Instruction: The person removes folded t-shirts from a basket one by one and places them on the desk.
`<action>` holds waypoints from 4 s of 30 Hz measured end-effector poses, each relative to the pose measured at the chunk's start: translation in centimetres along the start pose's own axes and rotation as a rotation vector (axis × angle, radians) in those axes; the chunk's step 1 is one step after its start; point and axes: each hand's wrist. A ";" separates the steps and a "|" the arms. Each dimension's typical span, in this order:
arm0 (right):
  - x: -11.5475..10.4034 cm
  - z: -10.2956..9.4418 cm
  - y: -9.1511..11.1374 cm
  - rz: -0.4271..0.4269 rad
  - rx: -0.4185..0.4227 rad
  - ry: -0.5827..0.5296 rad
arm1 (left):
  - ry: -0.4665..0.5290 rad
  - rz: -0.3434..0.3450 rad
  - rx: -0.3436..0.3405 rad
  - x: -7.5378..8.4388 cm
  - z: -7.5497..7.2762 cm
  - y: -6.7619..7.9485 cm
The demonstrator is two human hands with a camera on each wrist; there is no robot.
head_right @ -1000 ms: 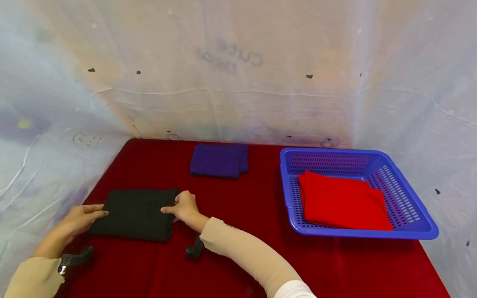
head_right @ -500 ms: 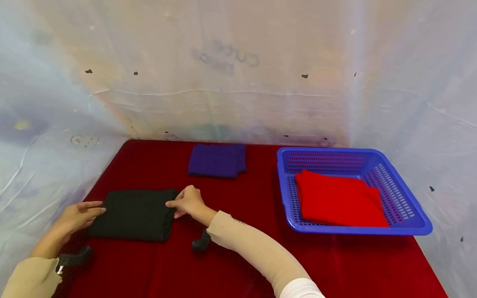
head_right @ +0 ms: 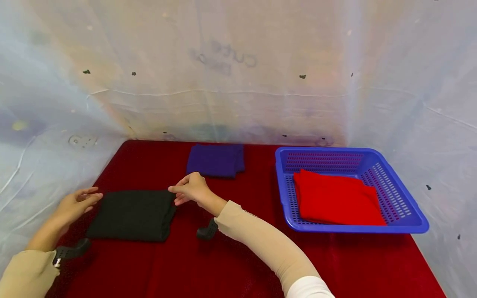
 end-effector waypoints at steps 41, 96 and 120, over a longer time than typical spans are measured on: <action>-9.5 -10.9 4.1 -0.114 0.119 -0.106 | 0.161 0.214 -0.146 14.5 3.0 -4.9; -10.5 -25.0 13.1 -0.162 0.366 -0.105 | 0.535 0.258 -0.443 28.9 11.7 -7.7; -9.3 -31.1 17.9 -0.075 0.469 -0.094 | 0.669 0.263 -0.574 34.6 17.4 -7.5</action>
Point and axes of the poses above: each hand's wrist, its own y-axis away from the middle knuckle, its own z-axis out of the palm, x = y × z, and after that the axes turned 7 degrees about -y, right-handed
